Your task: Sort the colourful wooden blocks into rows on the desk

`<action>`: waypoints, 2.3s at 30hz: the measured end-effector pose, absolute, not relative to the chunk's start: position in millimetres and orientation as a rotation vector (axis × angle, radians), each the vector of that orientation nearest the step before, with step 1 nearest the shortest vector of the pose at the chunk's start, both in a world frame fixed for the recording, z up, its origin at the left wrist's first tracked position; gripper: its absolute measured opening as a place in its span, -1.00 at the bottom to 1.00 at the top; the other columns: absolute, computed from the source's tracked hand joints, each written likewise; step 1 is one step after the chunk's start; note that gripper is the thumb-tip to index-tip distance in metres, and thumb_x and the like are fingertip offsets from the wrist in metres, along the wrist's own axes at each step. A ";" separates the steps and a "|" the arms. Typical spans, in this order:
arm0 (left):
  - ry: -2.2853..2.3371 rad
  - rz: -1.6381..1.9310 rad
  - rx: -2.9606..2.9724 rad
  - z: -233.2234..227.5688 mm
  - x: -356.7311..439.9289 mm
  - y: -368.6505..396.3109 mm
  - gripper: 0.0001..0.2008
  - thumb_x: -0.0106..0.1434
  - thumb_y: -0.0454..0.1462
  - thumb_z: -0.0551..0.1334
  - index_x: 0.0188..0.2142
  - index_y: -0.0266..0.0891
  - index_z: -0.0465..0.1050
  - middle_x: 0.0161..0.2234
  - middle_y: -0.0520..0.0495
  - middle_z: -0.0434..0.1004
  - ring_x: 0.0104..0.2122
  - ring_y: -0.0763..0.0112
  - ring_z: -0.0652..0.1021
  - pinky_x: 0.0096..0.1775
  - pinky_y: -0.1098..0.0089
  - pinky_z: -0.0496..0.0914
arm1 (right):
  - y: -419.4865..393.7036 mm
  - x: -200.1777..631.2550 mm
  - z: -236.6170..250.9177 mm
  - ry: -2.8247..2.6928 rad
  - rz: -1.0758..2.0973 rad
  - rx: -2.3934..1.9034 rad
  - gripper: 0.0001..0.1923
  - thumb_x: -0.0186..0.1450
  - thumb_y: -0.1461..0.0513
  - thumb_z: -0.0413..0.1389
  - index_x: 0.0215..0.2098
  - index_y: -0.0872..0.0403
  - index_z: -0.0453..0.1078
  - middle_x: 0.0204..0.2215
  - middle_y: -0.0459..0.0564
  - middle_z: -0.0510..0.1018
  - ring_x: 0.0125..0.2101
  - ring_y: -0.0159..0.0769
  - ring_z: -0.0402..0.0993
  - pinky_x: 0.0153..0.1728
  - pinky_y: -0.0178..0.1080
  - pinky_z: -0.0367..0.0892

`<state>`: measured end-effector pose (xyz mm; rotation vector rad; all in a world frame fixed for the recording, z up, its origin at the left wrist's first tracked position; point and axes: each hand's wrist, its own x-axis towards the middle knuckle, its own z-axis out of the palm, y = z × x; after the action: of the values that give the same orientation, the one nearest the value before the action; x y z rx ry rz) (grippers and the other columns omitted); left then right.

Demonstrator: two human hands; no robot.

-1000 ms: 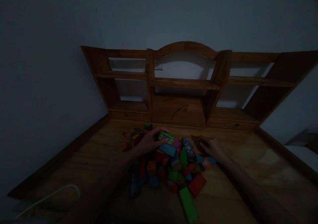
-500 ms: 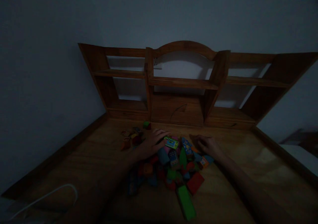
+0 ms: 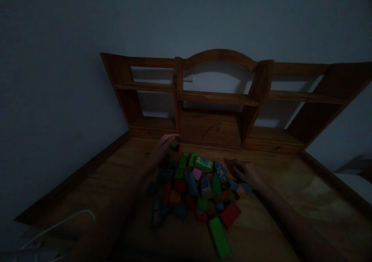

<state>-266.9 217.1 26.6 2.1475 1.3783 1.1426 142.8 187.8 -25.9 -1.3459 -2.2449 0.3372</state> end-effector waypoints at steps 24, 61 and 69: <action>1.500 0.690 2.413 -22.3 -276.8 261.6 -0.55 0.26 -0.26 0.23 0.16 -0.14 0.39 0.08 -0.18 0.43 0.11 0.12 0.42 0.15 0.06 0.32 | 194.0 145.6 -36.1 -2.235 0.349 -1.352 -0.69 0.39 0.18 -0.02 -0.10 0.03 0.55 -0.28 0.01 0.72 -0.34 -0.18 0.65 -0.31 -0.26 0.43; 1.042 0.651 1.965 51.0 -280.6 207.1 -0.65 0.23 -0.01 0.32 -0.05 -0.06 0.59 -0.05 -0.05 0.65 -0.06 0.24 0.62 -0.01 0.26 0.50 | 188.4 144.3 -27.9 -2.259 0.337 -1.350 -0.70 0.39 0.21 -0.01 -0.08 0.05 0.55 -0.23 0.03 0.71 -0.31 -0.18 0.66 -0.30 -0.27 0.41; 1.433 0.673 2.136 35.6 -336.7 232.2 -0.36 0.11 0.10 0.35 0.08 -0.19 0.46 0.08 -0.20 0.53 0.06 0.04 0.53 0.08 0.10 0.43 | 189.6 144.7 -30.1 -2.264 0.327 -1.349 -0.69 0.40 0.20 -0.01 -0.10 0.07 0.55 -0.26 0.04 0.70 -0.34 -0.20 0.64 -0.32 -0.27 0.39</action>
<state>-336.7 232.2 35.6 2.1359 1.4326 0.6732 144.7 189.6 -30.1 -1.3488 -2.2639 0.3267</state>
